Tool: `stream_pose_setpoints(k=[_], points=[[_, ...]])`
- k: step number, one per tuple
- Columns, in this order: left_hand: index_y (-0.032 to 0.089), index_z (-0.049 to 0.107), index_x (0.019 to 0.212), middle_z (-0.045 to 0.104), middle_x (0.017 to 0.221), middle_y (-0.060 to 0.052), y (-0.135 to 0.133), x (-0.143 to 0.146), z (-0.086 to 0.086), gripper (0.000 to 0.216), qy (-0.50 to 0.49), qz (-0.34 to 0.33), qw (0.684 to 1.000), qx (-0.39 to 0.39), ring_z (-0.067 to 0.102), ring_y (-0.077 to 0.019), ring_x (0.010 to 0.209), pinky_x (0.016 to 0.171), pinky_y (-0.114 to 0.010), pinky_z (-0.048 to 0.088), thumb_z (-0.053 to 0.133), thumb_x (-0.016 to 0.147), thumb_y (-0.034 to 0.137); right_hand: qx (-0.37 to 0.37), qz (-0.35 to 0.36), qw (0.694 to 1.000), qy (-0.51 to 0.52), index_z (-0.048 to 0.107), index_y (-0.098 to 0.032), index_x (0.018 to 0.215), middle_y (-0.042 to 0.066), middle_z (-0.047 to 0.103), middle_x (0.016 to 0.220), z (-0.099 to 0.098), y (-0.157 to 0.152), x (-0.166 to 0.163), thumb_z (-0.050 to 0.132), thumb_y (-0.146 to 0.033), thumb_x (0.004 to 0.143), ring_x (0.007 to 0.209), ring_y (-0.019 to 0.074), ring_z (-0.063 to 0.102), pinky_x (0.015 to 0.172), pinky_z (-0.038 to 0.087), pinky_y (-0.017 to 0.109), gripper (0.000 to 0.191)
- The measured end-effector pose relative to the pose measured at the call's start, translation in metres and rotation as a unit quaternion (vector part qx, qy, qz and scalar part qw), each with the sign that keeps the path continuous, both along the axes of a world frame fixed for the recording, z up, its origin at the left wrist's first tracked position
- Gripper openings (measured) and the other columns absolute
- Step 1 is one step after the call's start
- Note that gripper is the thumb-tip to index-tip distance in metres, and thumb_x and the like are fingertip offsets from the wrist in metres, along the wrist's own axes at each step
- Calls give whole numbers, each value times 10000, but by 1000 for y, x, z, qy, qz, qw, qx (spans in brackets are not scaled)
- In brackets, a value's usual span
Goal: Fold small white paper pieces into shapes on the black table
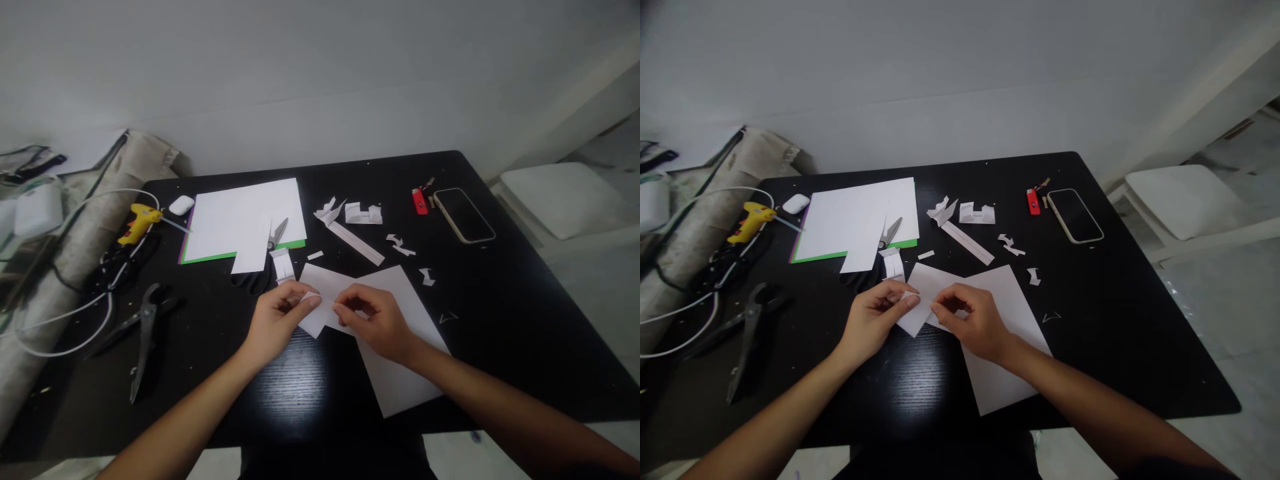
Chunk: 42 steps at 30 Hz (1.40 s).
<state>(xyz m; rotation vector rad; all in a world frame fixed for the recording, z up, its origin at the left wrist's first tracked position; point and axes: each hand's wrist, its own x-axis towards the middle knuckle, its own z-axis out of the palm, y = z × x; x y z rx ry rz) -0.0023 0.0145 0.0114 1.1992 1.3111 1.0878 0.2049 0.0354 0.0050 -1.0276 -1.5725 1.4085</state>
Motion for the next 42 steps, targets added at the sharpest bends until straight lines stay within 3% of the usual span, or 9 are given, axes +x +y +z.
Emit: stream_pose_setpoints(k=[11, 23, 33, 42], points=[[221, 733, 1066, 694, 721, 27, -1, 3, -1, 256, -38, 15, 999, 17, 622, -114, 629, 595, -214, 506, 821, 833, 280, -27, -3, 1000, 6, 696, -192, 797, -5, 678, 677, 0, 0, -1, 725, -300, 899, 605, 140, 662, 605, 528, 265, 151], [182, 728, 866, 716, 719, -3, 1, -4, 2, 93, 32, 0, 998, 58, 638, -116, 636, 614, -223, 521, 792, 846, 246, -44, 1, 999, 11, 687, -197, 796, 4, 675, 700, -1, 3, -1, 717, -294, 883, 649, 154, 658, 641, 544, 282, 133], [204, 824, 931, 818, 883, -59, 6, -17, 2, 92, 145, -93, 978, 119, 717, -154, 713, 626, -242, 545, 764, 898, 264, -42, 7, 999, -5, 669, -201, 779, 1, 652, 717, 1, 6, 1, 698, -285, 871, 668, 157, 624, 636, 521, 289, 128], [196, 833, 906, 822, 867, -61, 7, -17, 0, 86, 128, -92, 982, 98, 735, -165, 722, 652, -245, 570, 792, 874, 264, -84, 7, 996, 23, 673, -203, 807, 4, 658, 731, -4, 5, 0, 727, -344, 880, 678, 165, 653, 645, 566, 295, 168]])
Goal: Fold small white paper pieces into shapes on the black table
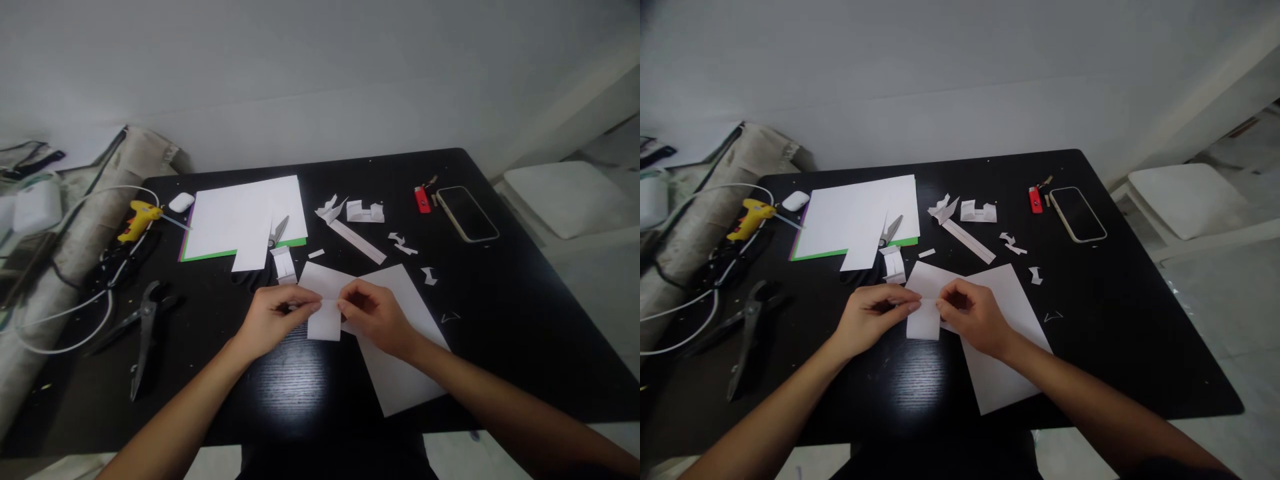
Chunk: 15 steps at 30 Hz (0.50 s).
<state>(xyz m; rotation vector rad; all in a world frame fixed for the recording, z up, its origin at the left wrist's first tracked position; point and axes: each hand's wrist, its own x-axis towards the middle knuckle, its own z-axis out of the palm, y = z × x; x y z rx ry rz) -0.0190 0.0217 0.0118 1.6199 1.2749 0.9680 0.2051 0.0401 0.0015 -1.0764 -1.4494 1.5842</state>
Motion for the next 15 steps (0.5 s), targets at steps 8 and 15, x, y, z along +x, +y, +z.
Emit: stream_pose_setpoints(k=[8, 15], points=[[206, 837, 898, 827, 845, -54, -1, 4, -3, 84, -16, 36, 999, -23, 742, -168, 705, 623, -237, 562, 798, 856, 267, -42, 4, 999, 13, 748, -204, 848, 11, 712, 748, 1, 0, -3, 827, -442, 815, 676, 165, 676, 643, 589, 292, 253], [201, 827, 906, 821, 846, -58, -2, 5, -4, 92, -7, 36, 999, -18, 736, -167, 702, 633, -243, 563, 788, 866, 273, -43, 4, 999, 3, 784, -200, 817, 23, 745, 756, 5, 1, -2, 813, -436, 833, 692, 170, 689, 671, 585, 297, 239]])
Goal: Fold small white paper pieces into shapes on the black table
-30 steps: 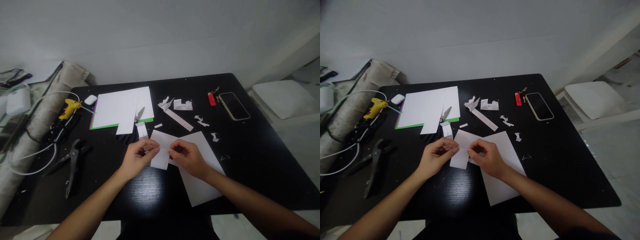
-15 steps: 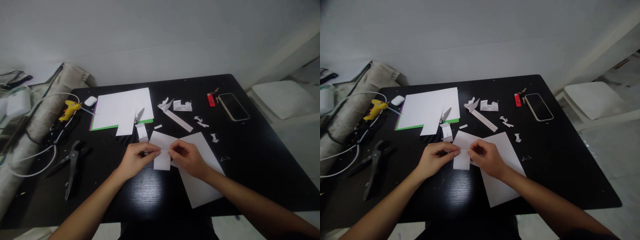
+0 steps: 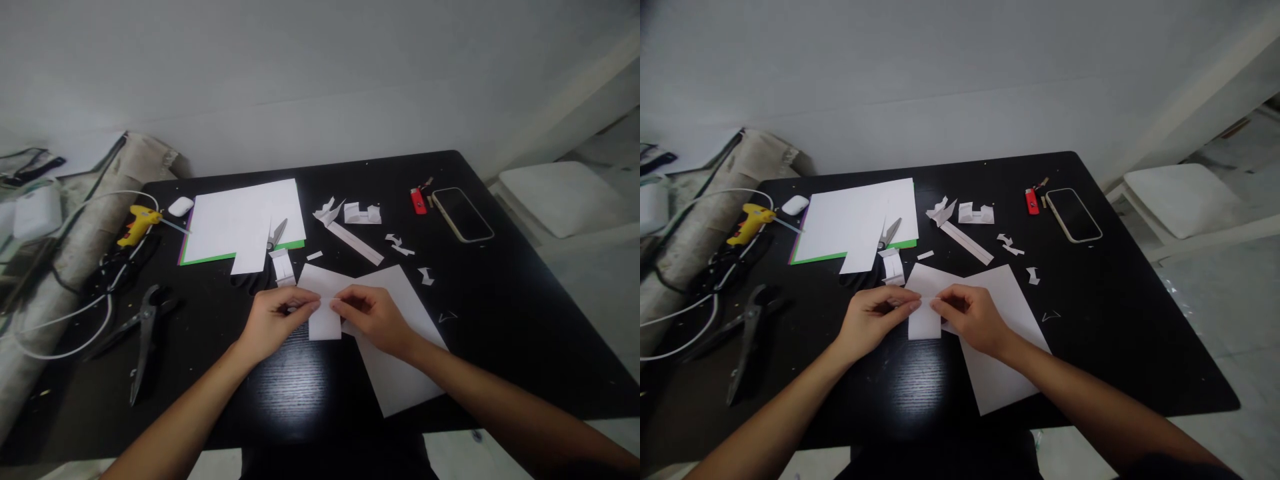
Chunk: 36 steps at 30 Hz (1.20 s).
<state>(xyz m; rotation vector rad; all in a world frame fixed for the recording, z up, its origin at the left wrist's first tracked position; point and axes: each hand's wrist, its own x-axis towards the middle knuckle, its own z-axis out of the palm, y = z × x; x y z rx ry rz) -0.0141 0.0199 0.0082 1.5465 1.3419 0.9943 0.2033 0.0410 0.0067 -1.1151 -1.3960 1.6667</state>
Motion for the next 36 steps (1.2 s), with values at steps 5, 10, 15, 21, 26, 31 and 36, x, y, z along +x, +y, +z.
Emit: stream_pose_setpoints(k=[5, 10, 15, 21, 26, 31, 36], points=[[186, 787, 917, 765, 786, -34, -2, -1, -1, 108, 27, -31, 999, 4, 688, -139, 686, 639, -222, 528, 741, 910, 283, -4, 5, 1000, -7, 784, -193, 794, 22, 744, 731, -2, -2, -1, 830, -410, 813, 674, 168, 682, 643, 561, 285, 223], [192, 752, 1034, 721, 757, -12, -3, 1, -5, 189, 30, -54, 997, -35, 638, -132, 658, 614, -222, 482, 711, 942, 352, 29, 21, 999, -40, 783, -181, 821, 25, 730, 717, -6, -4, -1, 772, -388, 856, 657, 162, 650, 621, 513, 279, 211], [180, 746, 928, 743, 829, -29, -2, 1, -6, 218, 34, -101, 993, -53, 662, -153, 747, 652, -234, 483, 657, 979, 373, 73, 47, 994, -73, 783, -177, 841, 27, 725, 728, -6, -4, 1, 728, -367, 888, 655, 154, 623, 623, 486, 273, 203], [167, 747, 892, 704, 758, -15, -3, 3, -4, 217, 20, -74, 997, -32, 612, -130, 677, 642, -233, 467, 673, 965, 357, 47, 49, 996, -57, 712, -180, 767, -20, 615, 643, -6, -4, -1, 748, -367, 857, 586, 121, 526, 556, 412, 255, 211], [158, 737, 838, 684, 724, -7, -2, 5, -1, 206, -25, 9, 1000, -14, 574, -108, 621, 584, -210, 452, 693, 934, 336, -33, 90, 995, -24, 710, -174, 754, 0, 679, 672, -6, -3, -2, 794, -361, 813, 635, 144, 619, 627, 482, 274, 213], [156, 718, 806, 650, 659, 12, 1, 4, 2, 192, -81, 74, 993, -35, 561, -100, 588, 558, -198, 474, 714, 900, 324, -70, -1, 997, 26, 748, -170, 795, 20, 730, 733, -6, 4, -1, 856, -422, 756, 704, 171, 703, 735, 570, 315, 276], [151, 708, 791, 658, 628, 13, 2, 5, 1, 166, -92, 56, 992, -61, 598, -107, 578, 592, -218, 526, 717, 873, 295, -83, -118, 989, 39, 769, -186, 765, -9, 700, 690, -3, 12, 0, 888, -430, 711, 651, 129, 644, 670, 561, 269, 277]])
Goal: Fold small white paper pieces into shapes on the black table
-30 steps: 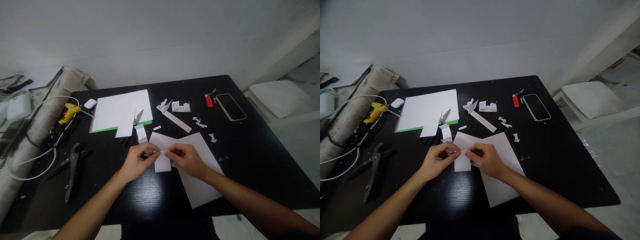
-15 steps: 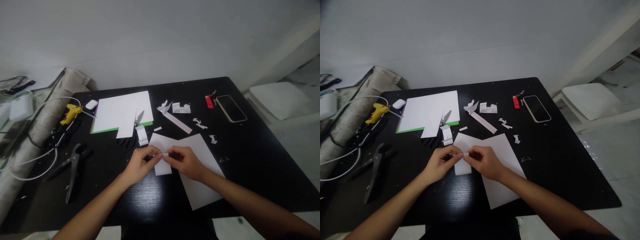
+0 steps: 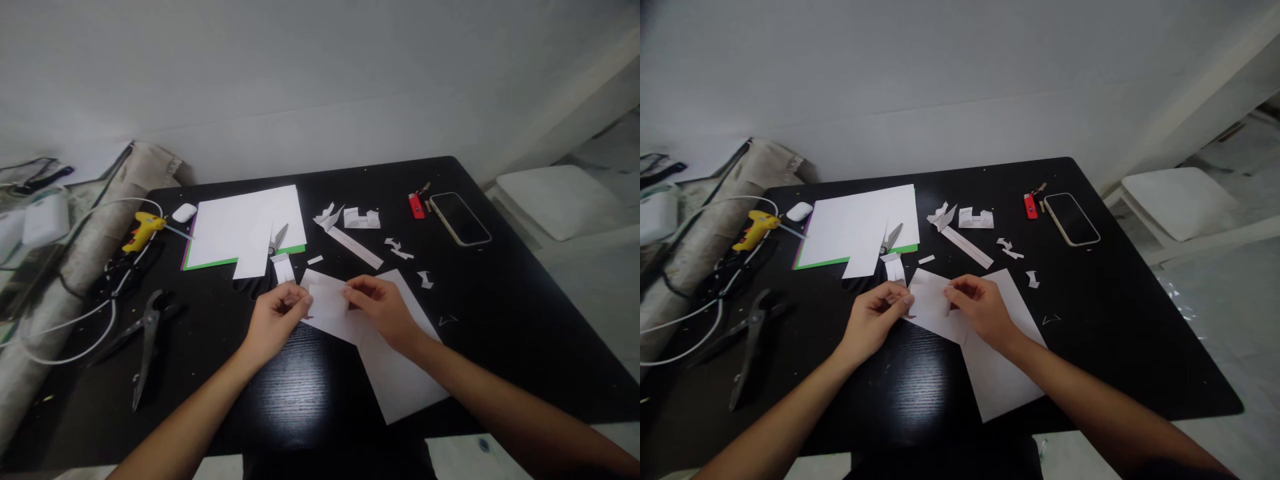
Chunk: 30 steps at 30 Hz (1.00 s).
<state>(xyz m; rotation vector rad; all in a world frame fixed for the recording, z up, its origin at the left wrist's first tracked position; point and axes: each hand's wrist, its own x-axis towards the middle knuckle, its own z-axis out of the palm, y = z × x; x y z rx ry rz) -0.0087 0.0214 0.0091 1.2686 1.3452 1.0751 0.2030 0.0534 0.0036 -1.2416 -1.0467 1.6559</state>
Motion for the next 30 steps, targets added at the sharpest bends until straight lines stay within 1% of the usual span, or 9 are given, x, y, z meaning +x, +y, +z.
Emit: stream_pose_setpoints(k=[4, 8, 11, 16, 20, 23, 26, 28, 30], points=[[149, 702, 784, 652, 602, 15, 0, -2, 1, 158, 20, -10, 1000, 7, 582, -98, 558, 566, -203, 490, 704, 877, 277, -17, 2, 1000, 0, 791, -185, 763, 5, 716, 698, 6, 1, 2, 921, -452, 670, 657, 140, 649, 672, 581, 286, 311], [154, 700, 779, 650, 598, 17, 1, -3, 2, 162, 27, -9, 999, 14, 577, -96, 553, 563, -201, 484, 695, 884, 276, -13, 6, 1000, -9, 798, -183, 750, 17, 732, 704, 9, 2, 3, 947, -464, 625, 674, 159, 669, 688, 606, 314, 342], [155, 702, 793, 660, 597, 11, 2, -3, 1, 166, 18, -6, 1000, 8, 598, -107, 558, 576, -211, 496, 695, 888, 292, -25, 1, 1000, -7, 802, -185, 758, 7, 726, 702, 8, 1, 2, 947, -468, 626, 669, 143, 656, 694, 602, 298, 344], [157, 696, 803, 667, 623, 3, 1, -2, -2, 180, 9, 3, 1000, 0, 610, -122, 580, 596, -228, 498, 702, 887, 316, -45, 32, 998, 10, 783, -168, 730, -13, 679, 652, 2, 0, 0, 930, -495, 655, 656, 122, 632, 711, 616, 281, 367], [161, 655, 769, 615, 606, 19, 0, -5, -1, 212, 16, -8, 1000, 6, 537, -108, 564, 572, -217, 435, 688, 901, 324, -41, 43, 998, 23, 755, -158, 683, -23, 649, 649, 2, 1, 0, 928, -502, 654, 648, 122, 627, 712, 653, 310, 386], [164, 667, 858, 595, 657, 25, 0, -6, 0, 184, 22, -62, 998, 0, 514, -109, 596, 571, -217, 397, 676, 922, 336, -39, 78, 996, 24, 765, -157, 709, -13, 673, 698, 1, -1, -1, 925, -515, 650, 671, 133, 654, 684, 652, 305, 397], [164, 693, 958, 662, 766, -5, -1, -5, 1, 186, 29, -149, 988, -7, 583, -131, 686, 630, -234, 431, 677, 942, 349, -24, 144, 989, 4, 772, -162, 727, -5, 694, 691, -2, -7, -2, 915, -509, 671, 655, 142, 670, 645, 617, 284, 380], [161, 697, 924, 694, 783, -18, -2, -3, 0, 202, 40, -186, 982, -6, 611, -139, 702, 648, -242, 447, 679, 950, 361, -2, 189, 982, -26, 783, -167, 748, -1, 703, 664, -4, -13, -2, 888, -480, 731, 628, 142, 668, 618, 569, 265, 331], [160, 698, 885, 707, 772, -23, -4, -1, 0, 229, 57, -197, 979, -10, 621, -142, 695, 642, -246, 449, 675, 958, 376, 20, 208, 977, -48, 788, -172, 758, 4, 711, 656, -6, -17, -2, 862, -458, 776, 619, 145, 661, 604, 539, 261, 296]])
